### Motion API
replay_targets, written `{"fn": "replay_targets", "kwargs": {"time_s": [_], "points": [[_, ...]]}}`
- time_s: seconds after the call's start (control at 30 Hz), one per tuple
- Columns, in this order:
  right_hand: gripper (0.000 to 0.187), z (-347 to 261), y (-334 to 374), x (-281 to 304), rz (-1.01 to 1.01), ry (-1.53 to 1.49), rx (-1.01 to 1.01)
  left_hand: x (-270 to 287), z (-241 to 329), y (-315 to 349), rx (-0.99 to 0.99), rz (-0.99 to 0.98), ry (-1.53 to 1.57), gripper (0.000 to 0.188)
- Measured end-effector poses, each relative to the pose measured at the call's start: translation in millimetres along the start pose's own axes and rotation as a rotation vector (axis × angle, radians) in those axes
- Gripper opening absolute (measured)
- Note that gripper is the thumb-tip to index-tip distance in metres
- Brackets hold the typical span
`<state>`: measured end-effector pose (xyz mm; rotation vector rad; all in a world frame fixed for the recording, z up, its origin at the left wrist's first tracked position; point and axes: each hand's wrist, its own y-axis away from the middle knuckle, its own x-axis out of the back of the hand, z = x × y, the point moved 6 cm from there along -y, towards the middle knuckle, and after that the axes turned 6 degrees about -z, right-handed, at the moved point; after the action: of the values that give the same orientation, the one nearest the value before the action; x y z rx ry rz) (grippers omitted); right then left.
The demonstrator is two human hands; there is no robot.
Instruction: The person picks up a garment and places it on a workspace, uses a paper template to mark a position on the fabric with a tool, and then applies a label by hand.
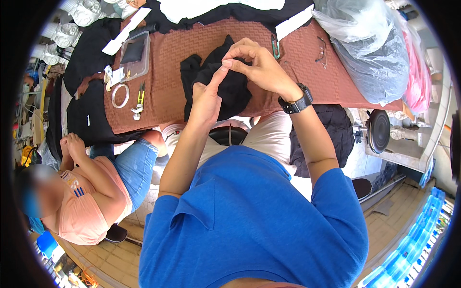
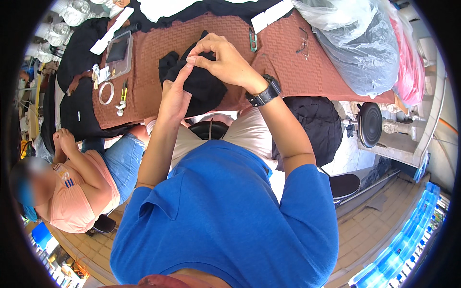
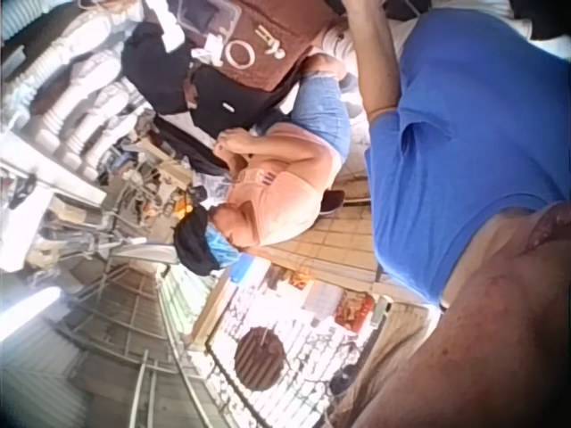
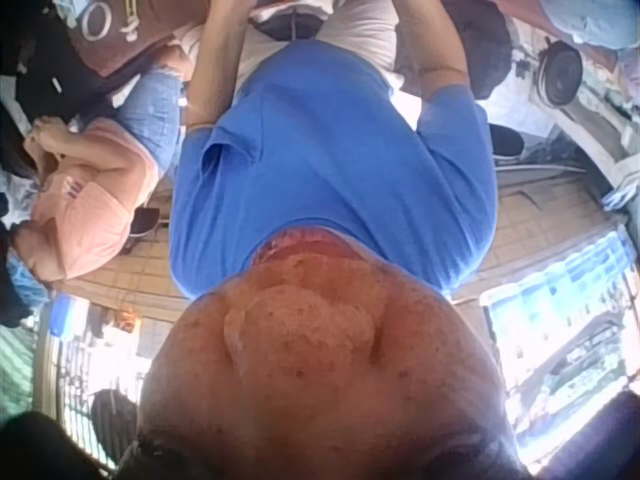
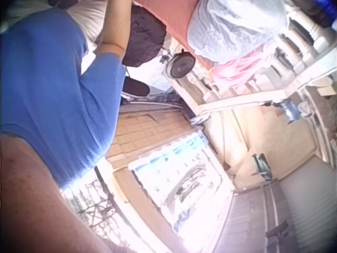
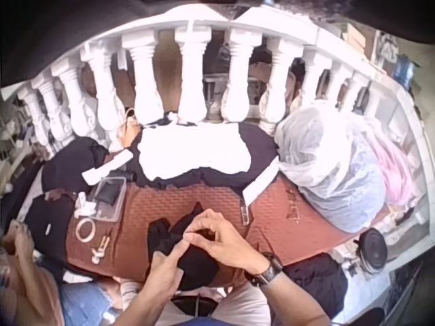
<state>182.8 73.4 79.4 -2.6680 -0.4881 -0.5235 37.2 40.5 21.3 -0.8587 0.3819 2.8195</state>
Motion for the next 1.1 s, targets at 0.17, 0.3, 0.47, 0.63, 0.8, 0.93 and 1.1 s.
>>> {"fn": "replay_targets", "kwargs": {"time_s": [0.17, 0.3, 0.47, 0.63, 0.8, 0.93, 1.1], "points": [[0.013, 30, -16, 20, 0.173, -0.371, -0.07, 1, -5, -2, -0.009, -0.029, -0.11, 0.029], [0.016, 16, -46, 101, 0.31, -0.572, 0.066, 3, 0, 7, -0.031, -0.022, -0.164, 0.029], [0.015, -5, -63, 189, 0.396, -0.499, 0.167, 13, -6, 4, -0.046, -0.045, -0.397, 0.028], [0.013, -2, -64, 225, 0.478, -0.447, 0.192, 8, 1, 8, -0.069, -0.069, -0.435, 0.03], [0.012, -7, -54, 222, 0.559, -0.438, 0.257, 17, 2, 8, 0.033, 0.017, -0.425, 0.029], [0.013, -2, -30, 192, 0.557, -0.431, 0.178, 15, -1, 2, -0.045, 0.027, -0.219, 0.032], [0.013, -47, -10, 68, 0.271, -0.092, 0.091, 28, -8, 1, -0.017, 0.07, -0.123, 0.031]]}}
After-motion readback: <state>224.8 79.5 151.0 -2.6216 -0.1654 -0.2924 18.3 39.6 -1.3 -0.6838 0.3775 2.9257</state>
